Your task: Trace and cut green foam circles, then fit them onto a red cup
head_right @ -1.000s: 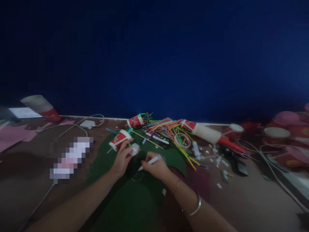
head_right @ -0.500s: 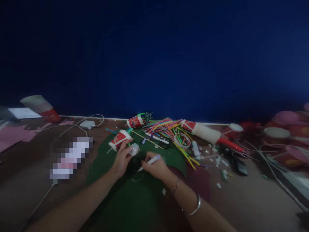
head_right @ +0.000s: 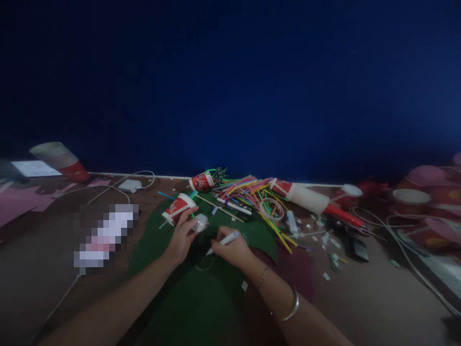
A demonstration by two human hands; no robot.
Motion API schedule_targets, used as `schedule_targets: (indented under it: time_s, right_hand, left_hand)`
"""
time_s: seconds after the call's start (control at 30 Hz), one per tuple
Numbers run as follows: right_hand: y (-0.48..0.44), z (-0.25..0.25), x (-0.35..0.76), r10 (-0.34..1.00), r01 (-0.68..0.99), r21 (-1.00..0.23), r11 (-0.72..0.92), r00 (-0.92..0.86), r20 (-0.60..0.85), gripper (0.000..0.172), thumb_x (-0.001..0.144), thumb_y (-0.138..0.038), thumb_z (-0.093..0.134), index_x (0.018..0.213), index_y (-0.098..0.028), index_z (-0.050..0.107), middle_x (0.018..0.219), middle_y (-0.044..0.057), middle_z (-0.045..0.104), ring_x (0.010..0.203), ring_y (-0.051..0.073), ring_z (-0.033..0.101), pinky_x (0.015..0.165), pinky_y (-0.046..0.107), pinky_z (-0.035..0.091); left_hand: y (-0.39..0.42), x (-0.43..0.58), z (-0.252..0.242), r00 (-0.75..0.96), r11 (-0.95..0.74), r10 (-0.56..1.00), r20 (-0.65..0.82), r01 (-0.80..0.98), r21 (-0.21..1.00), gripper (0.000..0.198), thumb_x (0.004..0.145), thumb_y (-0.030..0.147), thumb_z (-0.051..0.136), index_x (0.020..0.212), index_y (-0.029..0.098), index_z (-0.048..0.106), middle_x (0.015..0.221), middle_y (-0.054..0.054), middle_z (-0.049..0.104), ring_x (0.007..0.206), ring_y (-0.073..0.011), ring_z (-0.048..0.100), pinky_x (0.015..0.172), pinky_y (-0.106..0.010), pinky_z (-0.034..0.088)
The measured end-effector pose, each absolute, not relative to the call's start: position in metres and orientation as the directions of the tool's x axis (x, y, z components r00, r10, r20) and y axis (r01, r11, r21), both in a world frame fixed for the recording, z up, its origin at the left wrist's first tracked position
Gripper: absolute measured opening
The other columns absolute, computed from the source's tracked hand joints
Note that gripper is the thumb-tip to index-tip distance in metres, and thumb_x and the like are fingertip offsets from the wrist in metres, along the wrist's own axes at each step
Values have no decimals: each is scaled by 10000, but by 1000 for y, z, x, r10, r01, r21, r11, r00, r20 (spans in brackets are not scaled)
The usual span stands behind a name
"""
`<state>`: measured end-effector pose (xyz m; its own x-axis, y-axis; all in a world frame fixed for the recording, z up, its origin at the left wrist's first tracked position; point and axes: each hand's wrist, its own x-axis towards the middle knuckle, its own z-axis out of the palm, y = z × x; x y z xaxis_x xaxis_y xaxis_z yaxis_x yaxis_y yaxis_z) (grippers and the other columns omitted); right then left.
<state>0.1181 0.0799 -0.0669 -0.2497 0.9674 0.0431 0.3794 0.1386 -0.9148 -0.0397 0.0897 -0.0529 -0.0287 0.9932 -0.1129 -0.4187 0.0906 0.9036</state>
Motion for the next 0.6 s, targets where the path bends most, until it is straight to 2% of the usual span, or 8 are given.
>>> schedule_targets:
  time_s: [0.27,0.6]
  right_hand:
    - [81,-70,118,968,381,-911,156,-242,65,175,704,-239,587,586,-199,465,475,-54,559,445,99,488,429,191,333]
    - [82,-71,118,974,379,-913,150,-213,72,172,707,-253,581,590,-204,463,460,-54,546,440,103,478,421,198,317]
  left_hand:
    - [90,-40,-53,-24,91,993,-112,-425,901,470,688,325,638,1133,252,503,826,18,596,815,-167,624,779,-312,475]
    - [90,-39,-52,-32,95,992,-118,-415,905,420,698,318,626,1097,252,512,846,17,591,786,-158,628,775,-309,476]
